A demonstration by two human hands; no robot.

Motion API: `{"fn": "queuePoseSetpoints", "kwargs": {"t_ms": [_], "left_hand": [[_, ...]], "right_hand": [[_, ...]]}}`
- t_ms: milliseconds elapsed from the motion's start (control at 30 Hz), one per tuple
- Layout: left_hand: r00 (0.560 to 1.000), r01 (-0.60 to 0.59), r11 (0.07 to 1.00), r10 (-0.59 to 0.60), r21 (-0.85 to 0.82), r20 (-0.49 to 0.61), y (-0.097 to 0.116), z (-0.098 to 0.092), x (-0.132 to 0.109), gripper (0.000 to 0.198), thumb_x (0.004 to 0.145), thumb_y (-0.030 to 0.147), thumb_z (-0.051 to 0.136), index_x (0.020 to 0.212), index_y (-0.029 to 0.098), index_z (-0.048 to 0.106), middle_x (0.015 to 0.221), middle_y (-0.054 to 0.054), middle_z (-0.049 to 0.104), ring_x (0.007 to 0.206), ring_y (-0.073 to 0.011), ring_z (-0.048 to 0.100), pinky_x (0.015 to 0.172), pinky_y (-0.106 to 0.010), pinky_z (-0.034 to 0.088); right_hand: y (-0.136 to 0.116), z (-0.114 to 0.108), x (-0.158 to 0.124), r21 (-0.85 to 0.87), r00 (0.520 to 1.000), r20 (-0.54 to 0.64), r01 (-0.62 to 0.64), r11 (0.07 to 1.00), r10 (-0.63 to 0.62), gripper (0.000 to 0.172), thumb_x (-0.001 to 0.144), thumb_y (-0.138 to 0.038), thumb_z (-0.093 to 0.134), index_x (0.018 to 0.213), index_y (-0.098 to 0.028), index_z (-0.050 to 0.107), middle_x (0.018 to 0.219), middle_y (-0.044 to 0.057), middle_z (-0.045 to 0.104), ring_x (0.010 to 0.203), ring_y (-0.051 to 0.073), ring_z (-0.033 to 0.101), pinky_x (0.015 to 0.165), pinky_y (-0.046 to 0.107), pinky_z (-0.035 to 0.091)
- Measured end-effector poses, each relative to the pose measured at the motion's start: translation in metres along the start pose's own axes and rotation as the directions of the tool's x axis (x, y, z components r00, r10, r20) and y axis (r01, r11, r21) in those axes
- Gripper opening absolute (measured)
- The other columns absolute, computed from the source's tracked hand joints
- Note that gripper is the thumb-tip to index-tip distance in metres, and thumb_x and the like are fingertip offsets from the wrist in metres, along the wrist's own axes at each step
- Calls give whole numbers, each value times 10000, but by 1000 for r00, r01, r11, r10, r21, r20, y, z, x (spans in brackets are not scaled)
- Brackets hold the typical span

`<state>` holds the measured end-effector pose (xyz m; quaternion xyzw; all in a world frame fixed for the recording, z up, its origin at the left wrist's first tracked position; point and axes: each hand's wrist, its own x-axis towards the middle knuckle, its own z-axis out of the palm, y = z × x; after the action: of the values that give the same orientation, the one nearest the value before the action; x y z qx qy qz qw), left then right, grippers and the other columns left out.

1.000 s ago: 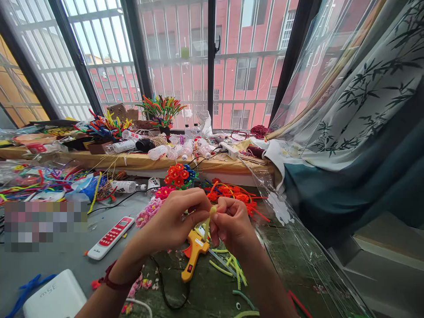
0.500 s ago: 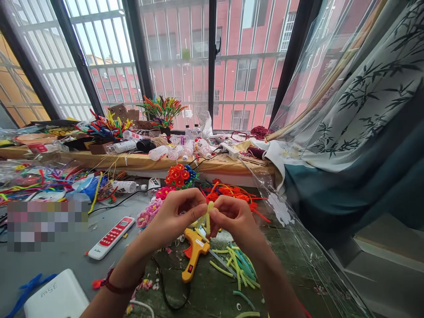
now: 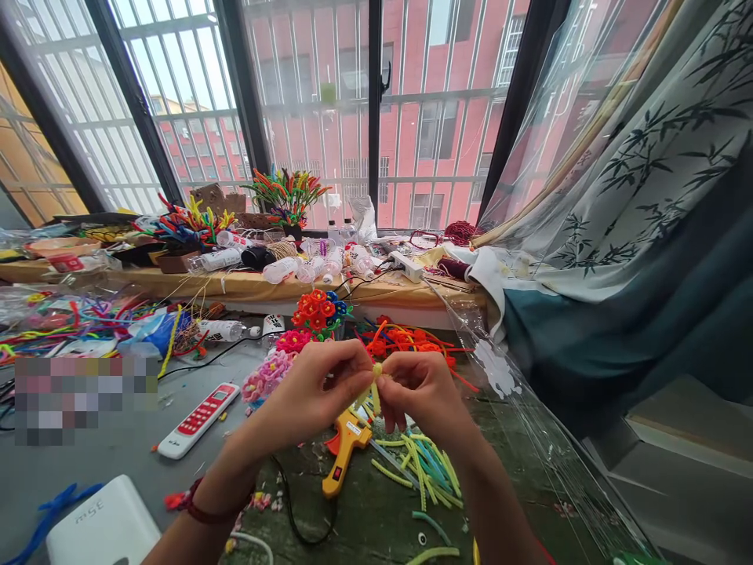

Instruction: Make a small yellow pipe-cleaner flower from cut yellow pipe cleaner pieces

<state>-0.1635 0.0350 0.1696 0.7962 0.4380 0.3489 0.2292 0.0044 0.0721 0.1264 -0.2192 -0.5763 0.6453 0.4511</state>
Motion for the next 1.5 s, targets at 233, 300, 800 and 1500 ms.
{"fn": "queuePoseSetpoints", "kwargs": {"t_ms": [233, 300, 800, 1500], "left_hand": [[994, -108, 994, 108, 10, -16, -5, -1, 4, 184, 889, 221, 568, 715, 160, 572, 641, 36, 528, 601, -104, 433, 572, -220, 338], [999, -25, 995, 21, -97, -42, -8, 0, 5, 215, 896, 297, 582, 732, 158, 582, 638, 40, 505, 590, -105, 413, 544, -219, 327], [963, 158, 925, -221, -346, -153, -9, 16, -4, 222, 852, 373, 675, 862, 151, 680, 732, 0, 634, 675, -125, 534, 601, -222, 405], [783, 118, 922, -315, -369, -536, -22, 39, 27, 305, 797, 450, 692, 884, 179, 585, 763, 8, 591, 643, -125, 531, 510, -199, 399]], "right_hand": [[4, -4, 2, 67, 999, 52, -9, 998, 5, 190, 678, -258, 771, 602, -149, 635, 427, -35, 618, 306, 73, 537, 314, 135, 385], [4, -5, 2, 30, 999, 23, 28, 999, -28, 201, 698, -276, 768, 619, -151, 632, 434, -39, 613, 328, 75, 547, 329, 139, 395], [2, -22, 3, -32, 992, 93, 84, 996, -81, 375, 858, -472, 670, 665, -153, 703, 551, 0, 648, 437, 98, 587, 404, 194, 432], [12, -31, 11, -212, 940, -184, 246, 946, -286, 194, 854, -353, 714, 766, -185, 673, 590, -27, 659, 514, 105, 604, 497, 207, 465]]}}
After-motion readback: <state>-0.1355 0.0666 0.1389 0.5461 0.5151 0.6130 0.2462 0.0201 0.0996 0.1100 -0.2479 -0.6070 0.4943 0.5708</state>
